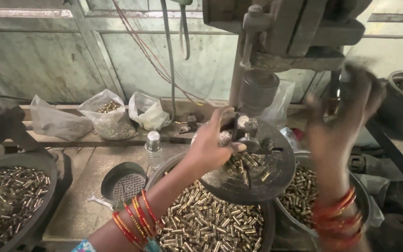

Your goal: Operate a manual press machine to process and sort small cylindrical metal components.

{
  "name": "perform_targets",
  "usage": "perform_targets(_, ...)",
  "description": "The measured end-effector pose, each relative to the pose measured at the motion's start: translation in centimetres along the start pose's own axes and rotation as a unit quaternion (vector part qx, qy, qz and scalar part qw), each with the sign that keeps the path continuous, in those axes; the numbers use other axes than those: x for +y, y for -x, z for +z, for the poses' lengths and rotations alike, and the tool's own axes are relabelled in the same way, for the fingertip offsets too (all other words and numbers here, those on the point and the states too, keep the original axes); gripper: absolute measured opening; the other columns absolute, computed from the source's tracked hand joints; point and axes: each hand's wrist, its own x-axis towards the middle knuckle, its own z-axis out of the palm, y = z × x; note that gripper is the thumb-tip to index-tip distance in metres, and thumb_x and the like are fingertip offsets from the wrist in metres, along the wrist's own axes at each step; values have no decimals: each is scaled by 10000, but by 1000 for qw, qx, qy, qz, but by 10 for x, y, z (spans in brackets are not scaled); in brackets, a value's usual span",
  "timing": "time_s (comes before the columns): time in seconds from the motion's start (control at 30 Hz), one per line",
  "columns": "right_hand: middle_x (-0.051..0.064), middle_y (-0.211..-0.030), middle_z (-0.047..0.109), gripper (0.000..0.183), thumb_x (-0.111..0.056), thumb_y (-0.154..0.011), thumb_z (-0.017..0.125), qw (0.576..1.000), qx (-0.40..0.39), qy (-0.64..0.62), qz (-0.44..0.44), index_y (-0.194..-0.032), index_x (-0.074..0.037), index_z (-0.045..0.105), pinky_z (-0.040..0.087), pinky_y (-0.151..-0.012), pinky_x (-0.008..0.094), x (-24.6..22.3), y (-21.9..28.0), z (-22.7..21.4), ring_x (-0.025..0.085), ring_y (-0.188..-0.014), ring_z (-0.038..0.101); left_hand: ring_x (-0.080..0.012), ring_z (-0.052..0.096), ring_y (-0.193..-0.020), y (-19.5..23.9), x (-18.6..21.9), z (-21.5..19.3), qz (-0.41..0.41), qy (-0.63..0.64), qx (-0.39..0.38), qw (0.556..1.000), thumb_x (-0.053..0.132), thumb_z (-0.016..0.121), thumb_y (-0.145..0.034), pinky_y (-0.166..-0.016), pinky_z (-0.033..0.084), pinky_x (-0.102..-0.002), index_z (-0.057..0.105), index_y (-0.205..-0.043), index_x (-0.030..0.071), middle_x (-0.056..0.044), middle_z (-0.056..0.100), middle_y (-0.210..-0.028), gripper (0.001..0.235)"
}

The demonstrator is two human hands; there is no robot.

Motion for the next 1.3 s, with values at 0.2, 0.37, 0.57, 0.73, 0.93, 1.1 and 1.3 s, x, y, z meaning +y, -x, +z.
perform_targets(0.2, 230, -1163, 713, 227, -128, -969, 652, 970, -89, 220, -47, -1149, 5, 691, 517, -1005, 512, 281, -1, 104, 429, -1089, 651, -343, 606, -1360, -5, -31, 18, -4, 156, -31, 987, 70, 707, -837, -1046, 553, -471, 344, -1530, 39, -155, 476, -1553, 783)
perform_targets(0.37, 202, -1308, 631, 292, -122, -1030, 599, 988, -96, -115, -44, -1296, -4, 618, 480, -1005, 445, 242, -20, 121, 405, -1172, 576, -344, 590, -1284, -3, 2, -1, -44, 21, -29, 998, 59, 757, -842, -1059, 464, -463, 362, -1432, 23, -227, 635, -1326, 710)
perform_targets(0.57, 114, -1214, 625, 268, -113, -1019, 550, 930, -136, -326, 104, -1270, -62, 628, 477, -936, 360, 268, -38, 139, 268, -1074, 572, -343, 701, -1166, 0, 1, -3, -79, 114, -33, 990, 15, 693, -865, -918, 603, -425, 375, -1469, 129, -172, 639, -1375, 692)
perform_targets(0.73, 82, -1042, 689, 216, -69, -1023, 580, 940, -151, -257, 163, -1200, -43, 703, 515, -787, 320, 194, -6, 76, 168, -894, 632, -364, 598, -1157, 17, -6, 13, 102, -25, 86, 991, 48, 808, -834, -882, 594, -419, 469, -1409, 79, -202, 580, -1309, 668)
perform_targets(0.93, 120, -903, 736, 160, -72, -1015, 632, 913, -257, -107, 300, -1109, -23, 751, 534, -628, 295, 196, 130, 8, 144, -725, 655, -341, 699, -915, 23, -4, 33, 202, -85, 111, 969, -53, 663, -856, -804, 570, -430, 710, -1151, 54, -155, 684, -1034, 317)
perform_targets(1.1, 129, -895, 792, 202, -173, -934, 673, 816, -495, 145, 259, -1051, -28, 754, 585, -638, 324, 295, 285, 25, 193, -742, 740, -337, 691, -879, 16, -10, 42, 194, -126, 123, 965, -14, 724, -815, -794, 566, -432, 728, -1104, 30, -170, 697, -974, 292)
perform_targets(1.3, 121, -927, 776, 288, -241, -1020, 566, 801, -313, -109, 498, -1095, -21, 736, 566, -624, 317, 252, 280, 36, 166, -752, 723, -339, 718, -867, 16, 0, 35, 175, -91, 108, 974, -9, 760, -806, -792, 583, -421, 735, -1085, 17, -180, 714, -1005, 282)
